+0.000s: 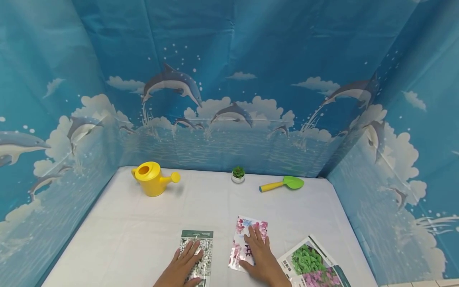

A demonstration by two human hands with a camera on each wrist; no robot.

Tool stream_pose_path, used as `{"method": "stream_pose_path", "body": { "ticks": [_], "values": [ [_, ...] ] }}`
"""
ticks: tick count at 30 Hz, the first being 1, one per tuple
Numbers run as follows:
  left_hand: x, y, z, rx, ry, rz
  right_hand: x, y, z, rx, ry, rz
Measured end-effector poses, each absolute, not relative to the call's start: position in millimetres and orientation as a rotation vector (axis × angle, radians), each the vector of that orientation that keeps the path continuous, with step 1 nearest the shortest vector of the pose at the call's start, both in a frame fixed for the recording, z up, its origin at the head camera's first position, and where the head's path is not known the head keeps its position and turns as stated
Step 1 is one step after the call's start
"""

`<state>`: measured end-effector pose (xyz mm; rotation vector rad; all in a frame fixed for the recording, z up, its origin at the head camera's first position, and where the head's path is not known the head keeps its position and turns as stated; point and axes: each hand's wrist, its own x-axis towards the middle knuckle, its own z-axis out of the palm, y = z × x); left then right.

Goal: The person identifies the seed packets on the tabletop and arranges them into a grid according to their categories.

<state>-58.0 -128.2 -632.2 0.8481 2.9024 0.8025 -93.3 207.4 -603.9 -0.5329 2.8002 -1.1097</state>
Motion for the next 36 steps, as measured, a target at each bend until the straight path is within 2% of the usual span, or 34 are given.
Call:
{"method": "stream_pose_path", "body": {
  "ticks": [12, 20, 27, 36],
  "values": [
    [-59, -126, -621, 0.803, 2.872, 0.773, -90, 198, -598, -0.585, 2.712, -1.024],
    [-58, -128, -628, 0.825, 2.862, 0.841, -84, 195, -601, -0.778, 2.818, -1.030],
    [-59, -129, -634, 0.829, 2.858, 0.832, -87, 192, -595, -0.662, 2.647, -0.976],
    [-59, -128, -634, 0.850, 2.885, 0.832, -85, 187, -591, -0.685, 2.612, -0.937]
  ]
}}
